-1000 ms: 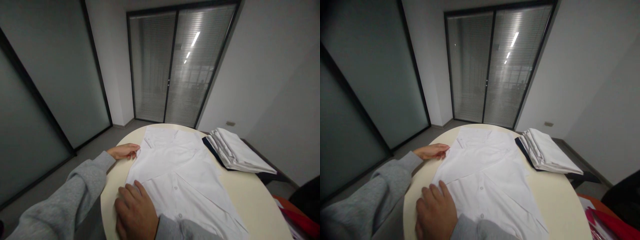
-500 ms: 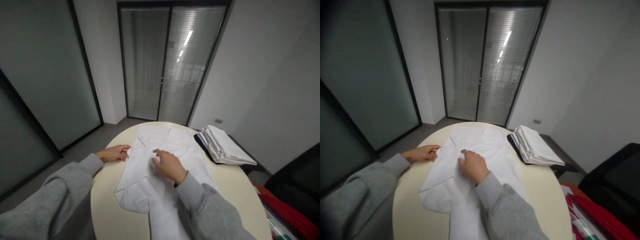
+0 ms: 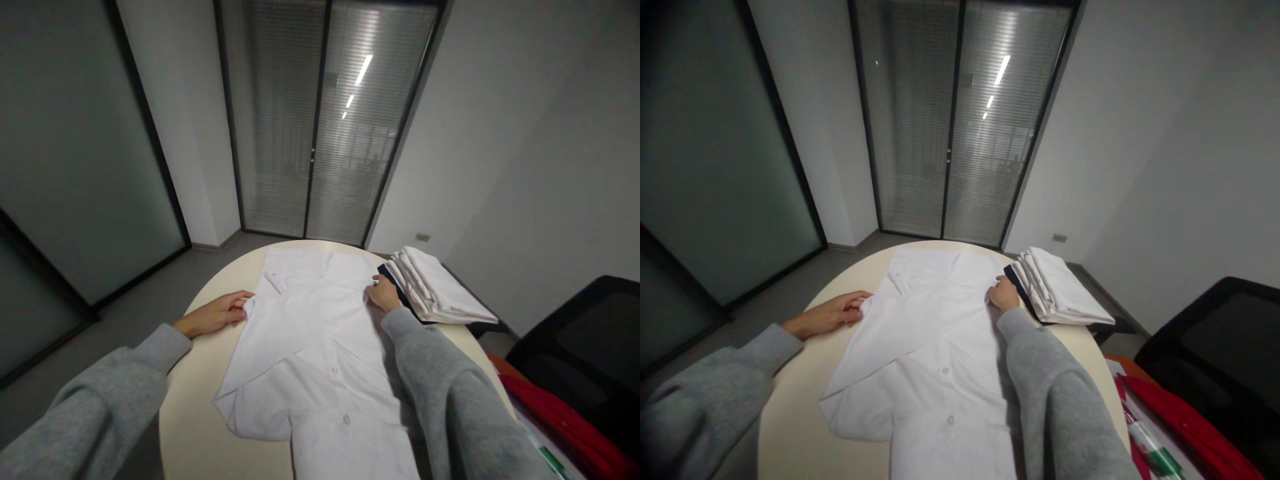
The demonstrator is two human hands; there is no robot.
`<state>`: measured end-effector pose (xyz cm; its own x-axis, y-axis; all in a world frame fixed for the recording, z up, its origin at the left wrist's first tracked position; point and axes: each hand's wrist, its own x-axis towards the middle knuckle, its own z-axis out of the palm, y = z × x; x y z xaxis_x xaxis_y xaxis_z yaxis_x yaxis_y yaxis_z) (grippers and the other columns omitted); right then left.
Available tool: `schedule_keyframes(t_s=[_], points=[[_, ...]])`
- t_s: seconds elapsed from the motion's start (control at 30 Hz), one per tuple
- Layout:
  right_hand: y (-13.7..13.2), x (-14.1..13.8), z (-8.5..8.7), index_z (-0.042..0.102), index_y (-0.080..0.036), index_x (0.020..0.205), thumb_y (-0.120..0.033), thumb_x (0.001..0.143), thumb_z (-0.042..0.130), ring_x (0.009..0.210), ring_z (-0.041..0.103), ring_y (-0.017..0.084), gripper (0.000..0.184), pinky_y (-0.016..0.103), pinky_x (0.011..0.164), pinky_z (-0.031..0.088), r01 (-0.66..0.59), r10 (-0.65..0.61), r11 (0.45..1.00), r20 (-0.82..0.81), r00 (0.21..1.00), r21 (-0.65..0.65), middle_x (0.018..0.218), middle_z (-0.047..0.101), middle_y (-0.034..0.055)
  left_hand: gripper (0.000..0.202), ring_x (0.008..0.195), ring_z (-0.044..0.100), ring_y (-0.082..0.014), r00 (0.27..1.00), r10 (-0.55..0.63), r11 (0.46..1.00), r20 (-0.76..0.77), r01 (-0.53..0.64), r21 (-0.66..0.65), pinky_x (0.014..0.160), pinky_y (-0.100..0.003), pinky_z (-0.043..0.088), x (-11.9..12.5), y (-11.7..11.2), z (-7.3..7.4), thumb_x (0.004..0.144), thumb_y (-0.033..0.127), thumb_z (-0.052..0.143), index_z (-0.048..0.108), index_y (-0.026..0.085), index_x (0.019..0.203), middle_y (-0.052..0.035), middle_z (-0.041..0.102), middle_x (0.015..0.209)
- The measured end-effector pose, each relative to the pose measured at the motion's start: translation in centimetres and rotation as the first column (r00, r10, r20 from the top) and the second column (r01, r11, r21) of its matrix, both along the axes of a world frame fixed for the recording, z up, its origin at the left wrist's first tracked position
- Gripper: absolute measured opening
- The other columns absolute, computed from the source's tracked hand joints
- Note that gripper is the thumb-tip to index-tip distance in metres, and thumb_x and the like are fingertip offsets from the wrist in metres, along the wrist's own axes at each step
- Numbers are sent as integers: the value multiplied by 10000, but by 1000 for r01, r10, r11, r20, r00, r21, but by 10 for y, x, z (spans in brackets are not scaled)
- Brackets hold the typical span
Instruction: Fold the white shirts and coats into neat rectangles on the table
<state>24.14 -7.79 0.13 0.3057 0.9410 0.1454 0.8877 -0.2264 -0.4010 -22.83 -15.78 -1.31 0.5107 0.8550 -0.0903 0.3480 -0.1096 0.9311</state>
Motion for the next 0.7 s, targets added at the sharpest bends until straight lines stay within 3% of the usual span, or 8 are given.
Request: schedule_keyframes(t_s=[0.1,0.27,0.37,0.43,0.5,0.6,0.67,0.7], points=[[-5,3,7,600,-136,1351,-233,879,500,1027,686,254,492,329,894,494,-43,42,991,7,999,124,1128,733,137,604,638,442,-122,998,55,998,26,-55,-21,591,-246,336,-3,3,-5,781,371,678,513,187,1331,35,566,815],[-25,18,34,601,-151,1326,-227,871,461,920,670,262,482,354,855,485,-80,68,961,56,996,266,1004,721,112,534,578,397,-126,995,99,994,-11,-99,42,559,-248,286,-7,5,-11,834,354,610,549,185,1337,64,488,687],[-34,26,46,579,-139,1352,-216,887,475,1004,661,286,483,376,872,479,-98,40,937,176,984,337,1108,707,159,465,597,413,-142,986,164,983,-20,-162,84,567,-257,282,-4,3,-11,904,450,554,623,162,1262,46,470,667],[-39,27,49,572,-150,1364,-227,922,488,1037,659,308,456,401,860,481,-110,35,962,284,958,251,1188,681,191,454,652,457,-155,982,188,976,-30,-184,115,597,-262,310,-1,2,-11,907,494,557,660,161,1198,19,521,725],[-44,21,48,609,-167,1321,-234,947,508,1064,652,340,393,437,854,481,-96,61,993,397,916,71,1232,652,214,435,676,471,-161,983,177,975,-50,-168,144,626,-264,326,1,2,-12,889,497,586,673,167,1159,17,538,742],[-60,-7,47,659,-161,1253,-235,959,549,1184,591,393,322,505,934,455,-119,128,992,548,827,-52,1299,604,240,412,628,423,-150,986,157,974,-57,-145,173,612,-261,297,1,3,-15,874,477,619,672,167,1140,52,466,674],[-82,-40,48,634,-159,1305,-253,970,566,1273,528,395,355,528,1030,407,-275,247,961,584,773,-43,1395,557,236,397,612,398,-144,986,162,969,-42,-151,198,604,-262,284,1,4,-17,870,462,634,672,165,1131,62,430,660],[-98,-60,48,612,-161,1344,-262,976,568,1306,503,381,384,518,1076,380,-406,363,912,574,735,-57,1452,527,222,391,612,394,-142,986,165,966,-32,-154,209,606,-262,285,0,5,-18,869,455,640,674,164,1127,63,424,663]])
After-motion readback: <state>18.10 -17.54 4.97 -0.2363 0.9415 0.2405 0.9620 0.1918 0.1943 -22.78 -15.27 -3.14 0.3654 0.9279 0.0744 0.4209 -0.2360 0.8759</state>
